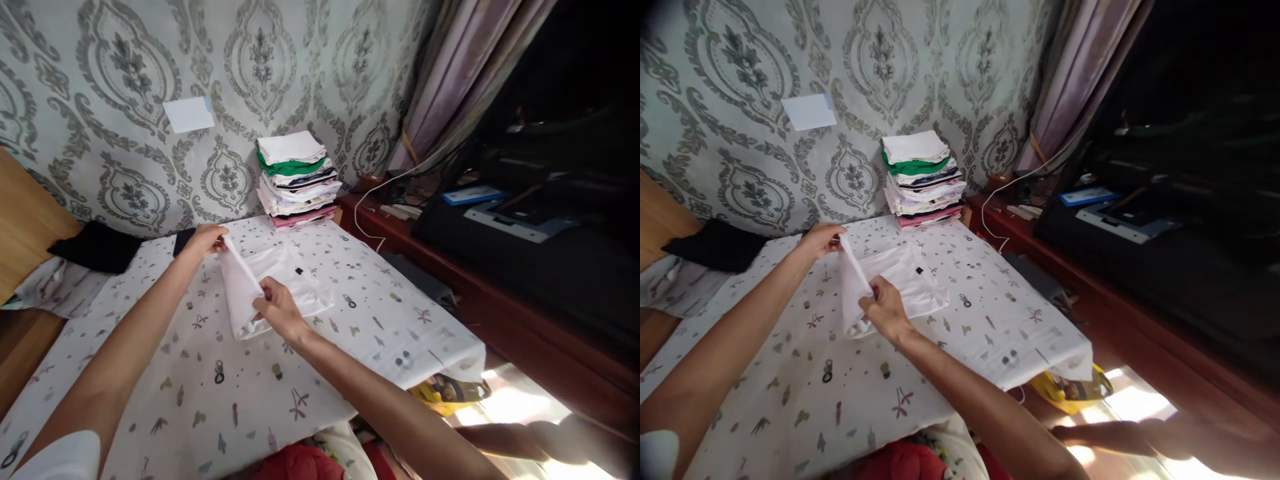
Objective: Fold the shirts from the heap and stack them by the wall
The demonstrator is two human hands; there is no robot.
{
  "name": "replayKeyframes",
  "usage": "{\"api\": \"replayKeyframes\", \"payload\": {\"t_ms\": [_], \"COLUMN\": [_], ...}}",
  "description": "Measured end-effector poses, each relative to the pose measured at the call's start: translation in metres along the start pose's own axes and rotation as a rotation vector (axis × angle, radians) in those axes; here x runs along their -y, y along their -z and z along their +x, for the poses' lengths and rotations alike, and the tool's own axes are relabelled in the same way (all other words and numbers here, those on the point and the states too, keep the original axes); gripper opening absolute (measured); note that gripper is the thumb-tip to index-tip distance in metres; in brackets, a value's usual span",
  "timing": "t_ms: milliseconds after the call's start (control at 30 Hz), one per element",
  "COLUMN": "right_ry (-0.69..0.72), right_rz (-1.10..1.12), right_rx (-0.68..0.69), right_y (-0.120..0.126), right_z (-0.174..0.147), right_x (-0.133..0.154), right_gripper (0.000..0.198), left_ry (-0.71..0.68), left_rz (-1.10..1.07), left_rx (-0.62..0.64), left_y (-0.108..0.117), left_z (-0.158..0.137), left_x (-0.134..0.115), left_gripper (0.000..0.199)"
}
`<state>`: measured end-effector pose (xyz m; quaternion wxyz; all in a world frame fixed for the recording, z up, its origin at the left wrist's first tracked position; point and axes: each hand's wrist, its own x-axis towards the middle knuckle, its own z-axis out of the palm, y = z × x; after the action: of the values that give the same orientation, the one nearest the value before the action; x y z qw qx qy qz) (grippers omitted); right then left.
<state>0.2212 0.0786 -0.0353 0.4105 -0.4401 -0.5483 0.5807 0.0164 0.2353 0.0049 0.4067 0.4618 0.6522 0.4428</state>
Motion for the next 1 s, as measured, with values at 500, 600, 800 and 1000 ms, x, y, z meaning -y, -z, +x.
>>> {"api": "replayKeyframes", "payload": {"t_ms": [500, 600, 800, 1000], "right_ry": [-0.265, -0.232, -0.19, -0.285], "right_rz": [0.362, 0.382, 0.318, -0.092], "right_rx": [-0.227, -0.235, -0.242, -0.121], "right_y": [0.11, 0.116, 0.125, 0.144], "right_z": [-0.004, -0.006, -0.004, -0.012], "right_x": [-0.038, -0.036, -0.033, -0.029], "right_gripper": [0.033, 0.064, 0.043, 0.034], "left_ry": [0.161, 0.17, 0.096, -0.073], "left_rz": [0.167, 0.161, 0.126, 0.093], "left_rx": [0.22, 0.221, 0.229, 0.275], "left_y": [-0.168, -0.172, -0.185, -0.182], "left_z": [0.025, 0.03, 0.035, 0.012], "left_x": [0.008, 0.012, 0.017, 0.026], "left_gripper": [0.038, 0.039, 0.029, 0.02]}}
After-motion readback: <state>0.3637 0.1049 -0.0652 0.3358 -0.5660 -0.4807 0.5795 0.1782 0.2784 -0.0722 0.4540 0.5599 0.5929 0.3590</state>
